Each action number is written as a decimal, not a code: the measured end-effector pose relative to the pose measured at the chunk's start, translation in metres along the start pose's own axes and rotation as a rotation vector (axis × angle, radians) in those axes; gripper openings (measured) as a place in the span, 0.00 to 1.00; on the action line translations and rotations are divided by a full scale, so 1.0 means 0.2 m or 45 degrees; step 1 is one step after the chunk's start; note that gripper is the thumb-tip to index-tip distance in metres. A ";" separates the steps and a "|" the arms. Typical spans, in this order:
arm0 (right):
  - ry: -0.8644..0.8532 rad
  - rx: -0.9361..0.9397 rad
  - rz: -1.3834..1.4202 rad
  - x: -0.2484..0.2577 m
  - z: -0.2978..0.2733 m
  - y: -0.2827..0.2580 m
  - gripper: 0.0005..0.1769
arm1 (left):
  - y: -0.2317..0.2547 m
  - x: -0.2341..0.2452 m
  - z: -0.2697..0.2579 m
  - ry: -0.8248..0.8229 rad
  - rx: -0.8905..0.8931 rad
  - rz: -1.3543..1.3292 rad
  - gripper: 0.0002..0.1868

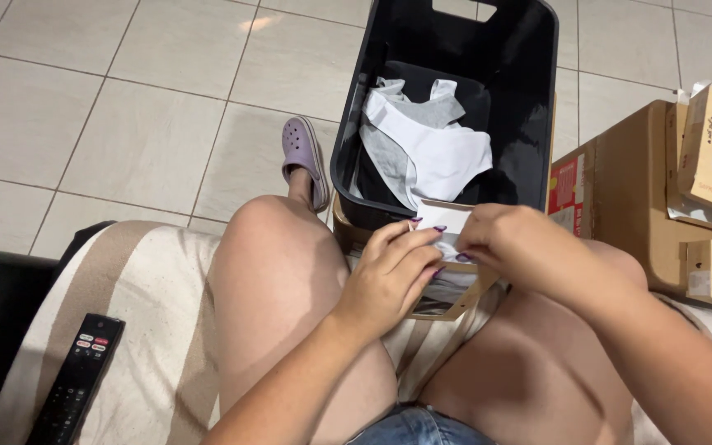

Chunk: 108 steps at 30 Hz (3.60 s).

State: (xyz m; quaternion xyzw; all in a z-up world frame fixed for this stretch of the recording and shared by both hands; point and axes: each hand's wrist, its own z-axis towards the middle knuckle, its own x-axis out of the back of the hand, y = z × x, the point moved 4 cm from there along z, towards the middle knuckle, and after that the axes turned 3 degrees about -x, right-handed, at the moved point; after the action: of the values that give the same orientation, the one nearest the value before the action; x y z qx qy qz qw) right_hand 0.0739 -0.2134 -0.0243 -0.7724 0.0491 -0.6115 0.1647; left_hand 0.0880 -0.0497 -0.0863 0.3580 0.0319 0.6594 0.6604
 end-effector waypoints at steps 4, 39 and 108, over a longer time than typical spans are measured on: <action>0.281 0.174 -0.055 0.00 -0.03 -0.03 0.02 | 0.00 -0.01 0.00 0.013 -0.090 0.107 0.09; 1.209 -0.174 0.940 -0.30 -0.38 0.14 0.09 | -0.05 -0.03 -0.07 0.113 0.096 -0.368 0.04; 1.403 -0.341 -0.231 -0.15 -1.05 0.22 0.14 | 0.40 -0.45 0.06 -0.290 0.764 -0.824 0.19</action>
State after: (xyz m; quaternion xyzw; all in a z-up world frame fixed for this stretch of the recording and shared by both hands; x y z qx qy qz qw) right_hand -0.1294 -0.2873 -0.0248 -0.3551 0.1380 -0.9238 -0.0376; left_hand 0.0151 -0.1456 -0.0740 0.5754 0.2589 0.3371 0.6988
